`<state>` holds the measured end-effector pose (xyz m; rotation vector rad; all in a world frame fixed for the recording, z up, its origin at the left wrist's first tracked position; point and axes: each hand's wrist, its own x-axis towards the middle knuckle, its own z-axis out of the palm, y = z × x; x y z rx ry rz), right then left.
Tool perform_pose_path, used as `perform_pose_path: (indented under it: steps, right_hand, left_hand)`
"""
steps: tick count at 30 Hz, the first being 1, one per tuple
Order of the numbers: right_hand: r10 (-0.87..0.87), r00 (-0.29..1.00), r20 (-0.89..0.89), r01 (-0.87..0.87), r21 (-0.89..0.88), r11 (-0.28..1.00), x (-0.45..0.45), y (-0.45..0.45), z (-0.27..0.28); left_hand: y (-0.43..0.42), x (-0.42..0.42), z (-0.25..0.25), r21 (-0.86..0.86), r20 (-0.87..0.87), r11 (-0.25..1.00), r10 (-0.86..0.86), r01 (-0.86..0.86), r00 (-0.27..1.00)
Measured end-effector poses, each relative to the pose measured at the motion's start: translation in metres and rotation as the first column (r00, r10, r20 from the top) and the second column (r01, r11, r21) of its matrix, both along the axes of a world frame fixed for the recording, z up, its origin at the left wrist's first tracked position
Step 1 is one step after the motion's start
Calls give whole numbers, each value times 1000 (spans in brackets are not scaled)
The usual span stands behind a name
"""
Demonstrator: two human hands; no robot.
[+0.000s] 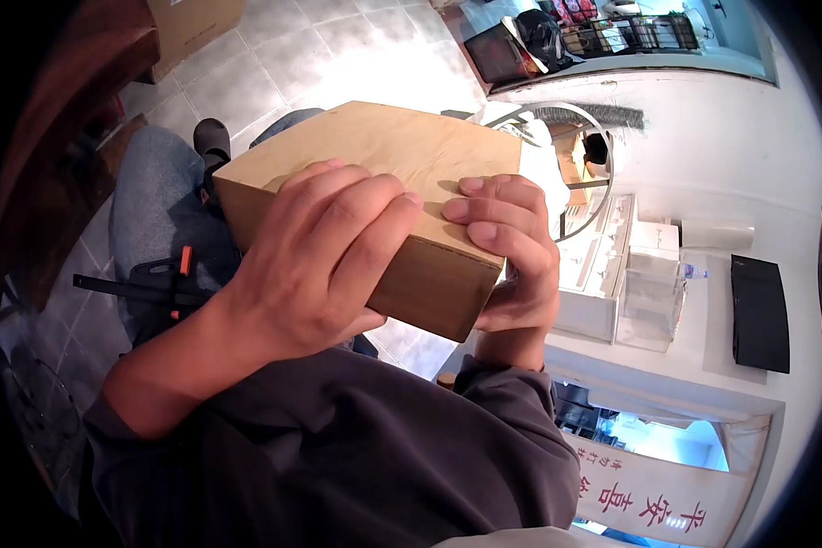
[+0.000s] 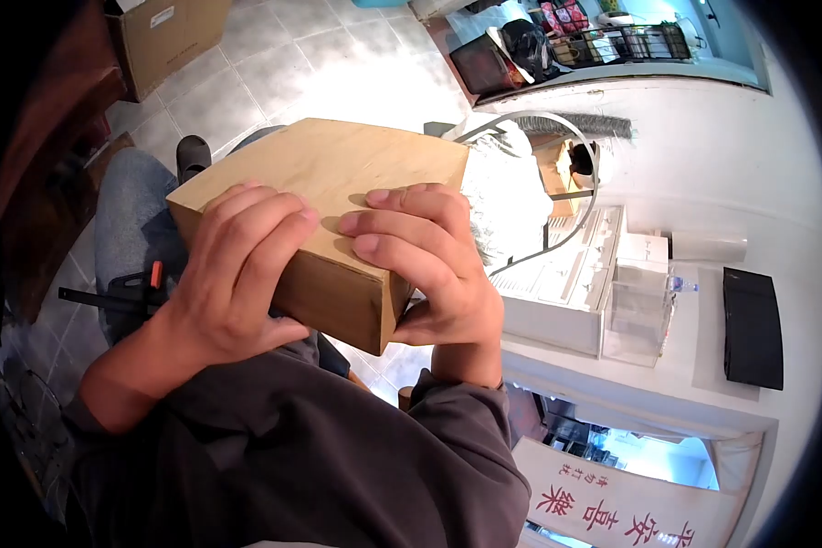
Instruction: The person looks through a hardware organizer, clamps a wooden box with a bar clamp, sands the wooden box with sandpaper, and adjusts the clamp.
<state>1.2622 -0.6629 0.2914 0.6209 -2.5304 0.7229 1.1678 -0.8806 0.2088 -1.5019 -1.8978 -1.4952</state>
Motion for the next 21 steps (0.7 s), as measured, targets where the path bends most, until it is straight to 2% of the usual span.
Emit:
perform_pose_path:
  steps: [9, 12, 14, 16, 21]
  right_hand:
    - [-26, 1000, 6, 26, 25, 999, 1, -6, 4]
    - [2, 997, -79, 13, 195, 981, 2, -9, 4]
    - [-74, 996, -59, 84, 191, 978, 3, -21, 11]
    - [-136, 990, -28, 138, 161, 977, 4, -31, 17]
    - [-216, 976, -8, 205, 357, 911, 6, -31, 32]
  left_hand:
    - [1, -2, -8, 50, 41, 998, -29, 27, 999]
    - [5, -6, -22, 106, 34, 993, -45, 41, 998]
    - [7, -11, -33, 145, 22, 988, -57, 53, 998]
    - [7, -15, -41, 211, 61, 969, -145, 129, 988]
    - [3, -18, -52, 236, 95, 953, -217, 190, 971]
